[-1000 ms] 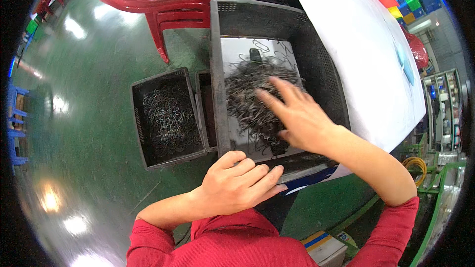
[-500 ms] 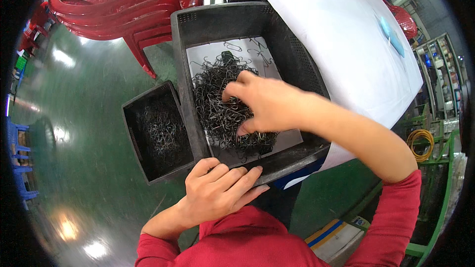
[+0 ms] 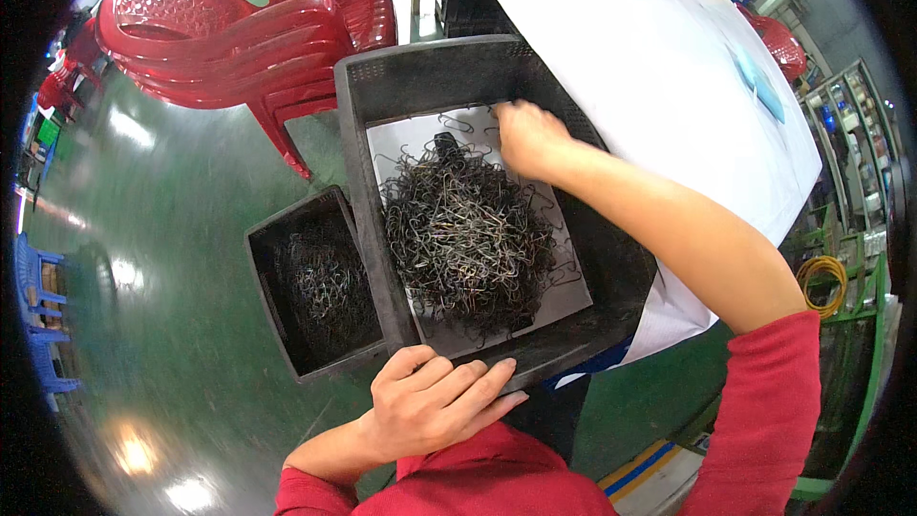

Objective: The person carries a basket of plastic buckles across a facility, then crouches to organize small metal components into different bins on a low shelf.

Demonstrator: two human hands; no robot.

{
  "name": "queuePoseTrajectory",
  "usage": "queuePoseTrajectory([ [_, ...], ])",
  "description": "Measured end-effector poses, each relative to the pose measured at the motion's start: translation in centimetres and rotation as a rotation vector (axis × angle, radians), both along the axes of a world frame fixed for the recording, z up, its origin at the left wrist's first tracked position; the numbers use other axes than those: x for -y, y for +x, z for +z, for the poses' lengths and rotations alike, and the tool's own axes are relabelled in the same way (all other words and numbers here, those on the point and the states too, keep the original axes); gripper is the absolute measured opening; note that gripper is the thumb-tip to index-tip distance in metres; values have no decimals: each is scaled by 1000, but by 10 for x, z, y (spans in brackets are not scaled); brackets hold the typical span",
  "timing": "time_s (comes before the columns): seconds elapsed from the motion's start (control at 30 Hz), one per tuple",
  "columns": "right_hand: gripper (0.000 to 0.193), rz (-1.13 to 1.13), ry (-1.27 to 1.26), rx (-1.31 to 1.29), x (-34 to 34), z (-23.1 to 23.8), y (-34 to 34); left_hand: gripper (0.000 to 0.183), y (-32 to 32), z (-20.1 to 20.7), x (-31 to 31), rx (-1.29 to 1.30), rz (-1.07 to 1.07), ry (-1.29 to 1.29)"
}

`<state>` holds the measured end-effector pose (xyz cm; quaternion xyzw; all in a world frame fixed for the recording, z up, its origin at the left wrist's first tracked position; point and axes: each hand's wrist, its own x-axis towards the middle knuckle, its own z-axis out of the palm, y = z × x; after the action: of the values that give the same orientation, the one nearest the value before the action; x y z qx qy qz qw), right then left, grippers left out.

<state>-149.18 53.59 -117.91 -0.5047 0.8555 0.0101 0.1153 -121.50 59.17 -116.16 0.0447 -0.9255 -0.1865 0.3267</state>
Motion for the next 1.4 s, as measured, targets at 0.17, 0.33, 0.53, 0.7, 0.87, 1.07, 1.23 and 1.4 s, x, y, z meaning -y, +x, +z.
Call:
queuePoseTrajectory([
  [0.17,20,-153,-241,12,53,-14,-32,30,13,-2,12,-40,-21,-14],
  [0.33,19,-292,-264,-42,68,-31,-7,26,29,-15,20,-83,-12,29],
  [0.53,20,-439,-159,-10,64,-42,4,25,42,-13,20,-115,-40,43],
  [0.7,21,-177,-276,88,50,-21,18,26,57,-11,17,-92,-49,37],
  [0.87,16,-78,-356,767,29,54,94,28,74,-15,10,-106,-36,50],
  [1.07,35,385,-378,813,43,111,192,27,75,-9,-2,-66,-29,-3],
  [1.23,39,413,-437,586,19,127,153,28,65,-9,-6,-111,-7,-25],
  [1.4,64,372,-45,281,-36,91,104,30,56,-11,-1,-112,-16,5],
])
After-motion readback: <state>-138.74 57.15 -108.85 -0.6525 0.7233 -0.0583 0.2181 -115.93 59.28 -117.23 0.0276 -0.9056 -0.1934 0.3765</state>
